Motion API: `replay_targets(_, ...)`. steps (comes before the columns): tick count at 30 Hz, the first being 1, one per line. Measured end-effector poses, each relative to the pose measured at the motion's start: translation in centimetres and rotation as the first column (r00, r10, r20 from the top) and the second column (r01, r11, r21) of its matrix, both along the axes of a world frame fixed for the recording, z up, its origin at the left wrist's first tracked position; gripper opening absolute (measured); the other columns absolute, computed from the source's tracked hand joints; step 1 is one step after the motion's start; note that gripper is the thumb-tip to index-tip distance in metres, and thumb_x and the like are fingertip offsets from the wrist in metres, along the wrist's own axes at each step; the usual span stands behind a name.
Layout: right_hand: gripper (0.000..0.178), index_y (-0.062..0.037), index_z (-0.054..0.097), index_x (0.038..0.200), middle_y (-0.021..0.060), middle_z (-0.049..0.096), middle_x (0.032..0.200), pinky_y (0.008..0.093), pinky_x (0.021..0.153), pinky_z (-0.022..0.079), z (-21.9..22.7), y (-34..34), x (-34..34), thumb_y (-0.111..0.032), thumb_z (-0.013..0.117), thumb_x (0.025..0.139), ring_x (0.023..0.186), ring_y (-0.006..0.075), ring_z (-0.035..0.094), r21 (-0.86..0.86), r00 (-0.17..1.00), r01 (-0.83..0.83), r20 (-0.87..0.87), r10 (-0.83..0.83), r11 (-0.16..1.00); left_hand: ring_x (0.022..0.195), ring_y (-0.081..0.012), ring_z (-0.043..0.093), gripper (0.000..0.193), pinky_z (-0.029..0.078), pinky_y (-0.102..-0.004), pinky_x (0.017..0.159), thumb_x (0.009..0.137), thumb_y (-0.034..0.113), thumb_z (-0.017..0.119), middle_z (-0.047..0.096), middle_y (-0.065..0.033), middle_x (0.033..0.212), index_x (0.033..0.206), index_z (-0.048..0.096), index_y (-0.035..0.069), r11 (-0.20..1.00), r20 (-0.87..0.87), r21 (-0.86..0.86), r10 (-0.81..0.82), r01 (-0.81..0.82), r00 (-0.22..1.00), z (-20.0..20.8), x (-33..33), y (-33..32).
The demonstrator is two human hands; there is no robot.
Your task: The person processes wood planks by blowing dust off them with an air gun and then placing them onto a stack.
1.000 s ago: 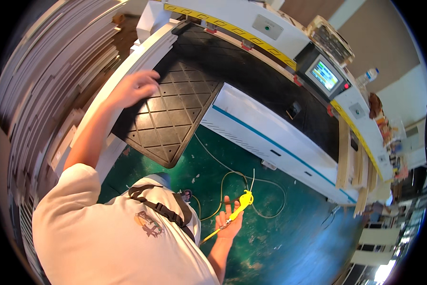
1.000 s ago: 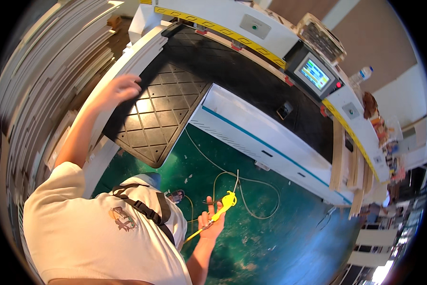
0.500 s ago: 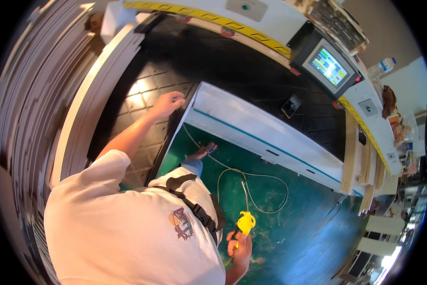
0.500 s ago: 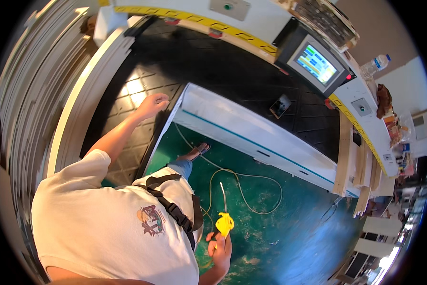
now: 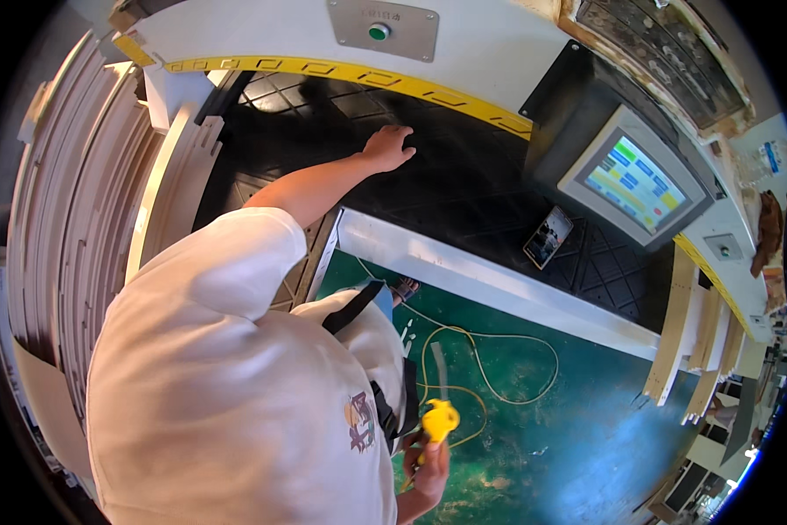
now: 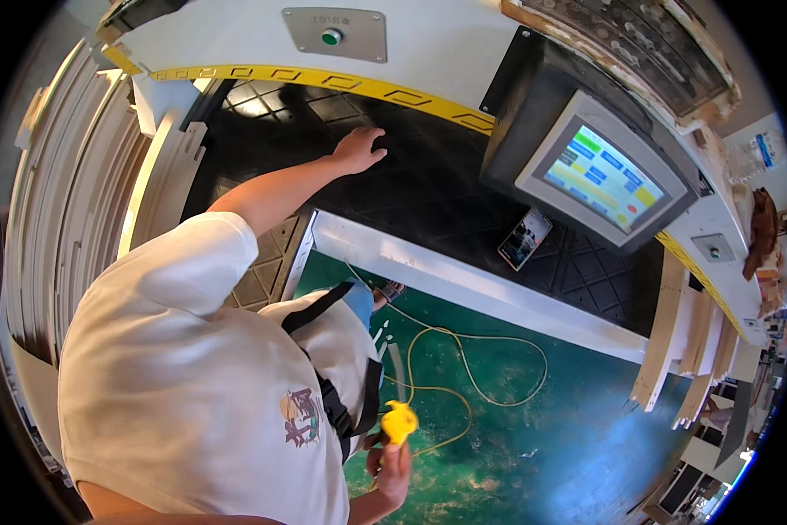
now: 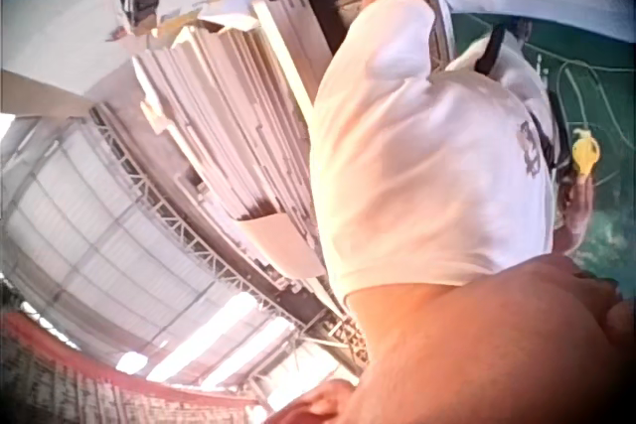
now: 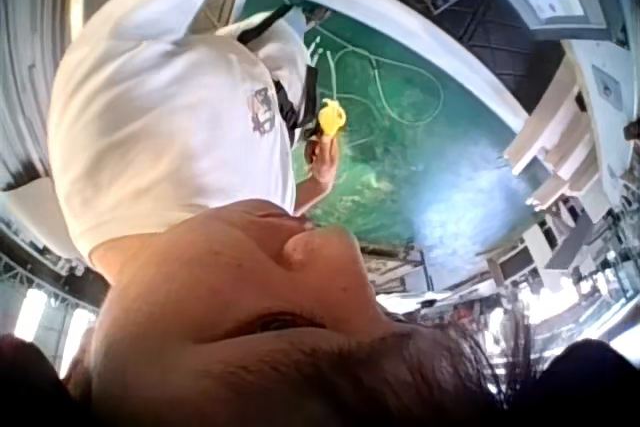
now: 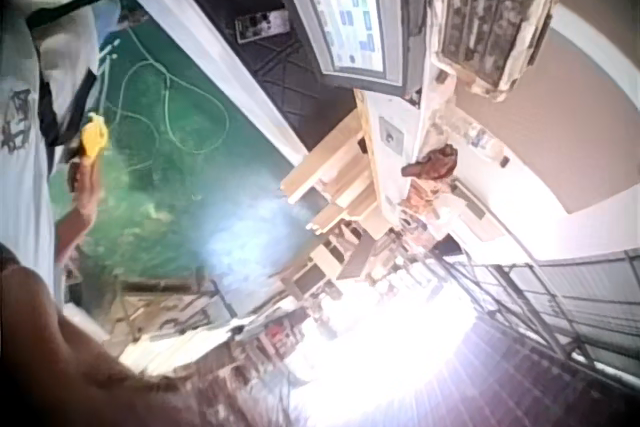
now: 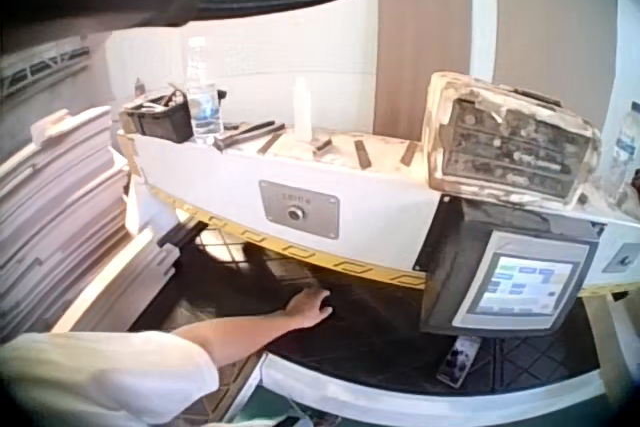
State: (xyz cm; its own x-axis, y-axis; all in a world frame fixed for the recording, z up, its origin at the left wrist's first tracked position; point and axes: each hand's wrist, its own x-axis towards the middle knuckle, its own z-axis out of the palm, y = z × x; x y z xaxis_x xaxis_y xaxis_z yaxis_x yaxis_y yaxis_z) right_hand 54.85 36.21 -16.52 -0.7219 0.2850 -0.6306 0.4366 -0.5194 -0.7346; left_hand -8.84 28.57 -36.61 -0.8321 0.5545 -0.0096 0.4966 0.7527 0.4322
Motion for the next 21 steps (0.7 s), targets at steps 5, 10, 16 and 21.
replay_targets(5,0.061,0.0045,0.045,0.145,0.0175,0.063,0.084,0.0262,0.037,0.028,-0.7,-1.1,-2.6,-0.045,0.047,0.110,0.040,0.0111,0.043,-0.084,0.963,0.271,0.030,-0.269,0.959,0.147,-0.0400,0.036,0.076,0.028,-0.0541,0.120,0.097,0.054,0.065,0.041,-0.0211,0.158,0.152,0.045,0.006,0.967,-0.256,-0.153,0.160,-0.203,0.953,-2.2,-7.3,2.3)
replay_targets(10,0.071,0.0068,0.044,0.147,0.0185,0.063,0.085,0.0263,0.039,0.031,1.4,-0.6,-5.3,-0.052,0.048,0.107,0.041,0.0115,0.043,-0.142,0.947,0.306,0.144,-0.286,0.941,0.131,-0.0417,0.055,0.053,0.040,-0.0567,0.109,0.101,0.049,0.059,0.063,-0.0223,0.136,0.133,0.064,0.007,0.992,-0.350,0.024,0.123,-0.123,0.929,-5.4,-16.3,-1.3)
replay_targets(16,0.064,0.0098,0.043,0.145,0.0254,0.067,0.111,0.0228,0.040,0.028,3.1,-0.2,-8.0,-0.041,0.052,0.108,0.044,0.0084,0.045,-0.240,0.944,0.323,0.145,-0.296,0.915,0.138,-0.0411,0.049,0.059,0.036,-0.0585,0.114,0.101,0.055,0.054,0.057,-0.0195,0.146,0.141,0.060,0.011,0.999,-0.122,-0.046,0.005,-0.010,0.993,-7.2,-20.6,-3.3)
replay_targets(21,0.070,-0.0063,0.031,0.161,0.0338,0.063,0.133,0.0243,0.037,0.031,-0.3,-0.6,-12.6,-0.030,0.058,0.100,0.038,0.0099,0.040,-0.442,0.865,0.464,0.038,-0.501,0.768,0.145,-0.0405,0.044,0.065,0.032,-0.0601,0.117,0.102,0.060,0.050,0.052,-0.0171,0.155,0.147,0.056,0.014,0.984,-0.275,-0.169,0.001,-0.050,0.962,-7.1,-16.3,-3.9)
